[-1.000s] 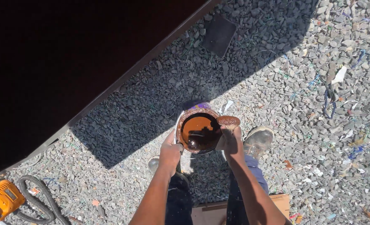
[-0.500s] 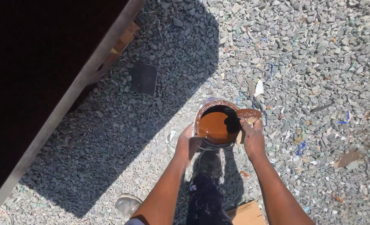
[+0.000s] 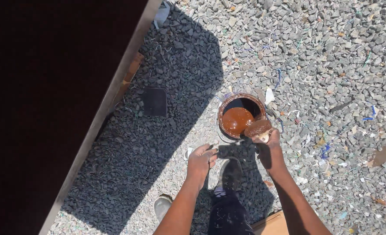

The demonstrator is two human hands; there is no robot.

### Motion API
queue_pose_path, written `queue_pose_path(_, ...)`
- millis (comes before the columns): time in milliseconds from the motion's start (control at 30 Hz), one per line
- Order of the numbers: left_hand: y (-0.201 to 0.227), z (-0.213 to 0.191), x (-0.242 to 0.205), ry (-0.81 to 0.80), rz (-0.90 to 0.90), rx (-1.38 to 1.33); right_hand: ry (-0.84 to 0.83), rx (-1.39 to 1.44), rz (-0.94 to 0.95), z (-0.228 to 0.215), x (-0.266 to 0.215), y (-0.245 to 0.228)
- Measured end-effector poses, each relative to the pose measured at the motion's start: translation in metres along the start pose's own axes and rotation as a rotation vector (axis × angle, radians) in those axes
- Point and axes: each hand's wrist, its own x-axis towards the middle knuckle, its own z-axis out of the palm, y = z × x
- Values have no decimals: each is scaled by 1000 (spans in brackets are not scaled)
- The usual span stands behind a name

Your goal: Applying a dark finish or stain to the exterior of a wooden cabinet using a sponge.

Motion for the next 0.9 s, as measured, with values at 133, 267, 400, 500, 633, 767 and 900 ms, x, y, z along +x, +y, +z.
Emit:
queue_pose_path(133, 15, -30, -53, 100, -29, -52, -152, 354, -54, 46, -28, -19)
queue_pose_path(267, 12, -64, -65, 157, 53, -32, -224, 151, -158, 92, -53, -68)
queue_pose_path(400, 13, -95, -77, 157, 159, -119, -149, 3, -330, 125, -80, -145)
queue_pose_path(500, 19, -117, -91, 147, 180, -157, -116, -150, -278, 130, -116, -227)
queue_pose_path(633, 20, -145, -104, 147, 178, -201, 38, -54, -429, 141, -90, -276)
queue_pose_path(767, 2, -173, -110, 198, 201, -162, 349, -230, -1206, 147, -44, -309)
queue_pose_path(900, -10, -190, -116, 224, 224, -235, 411, -484, -1214, 178, -27, -311)
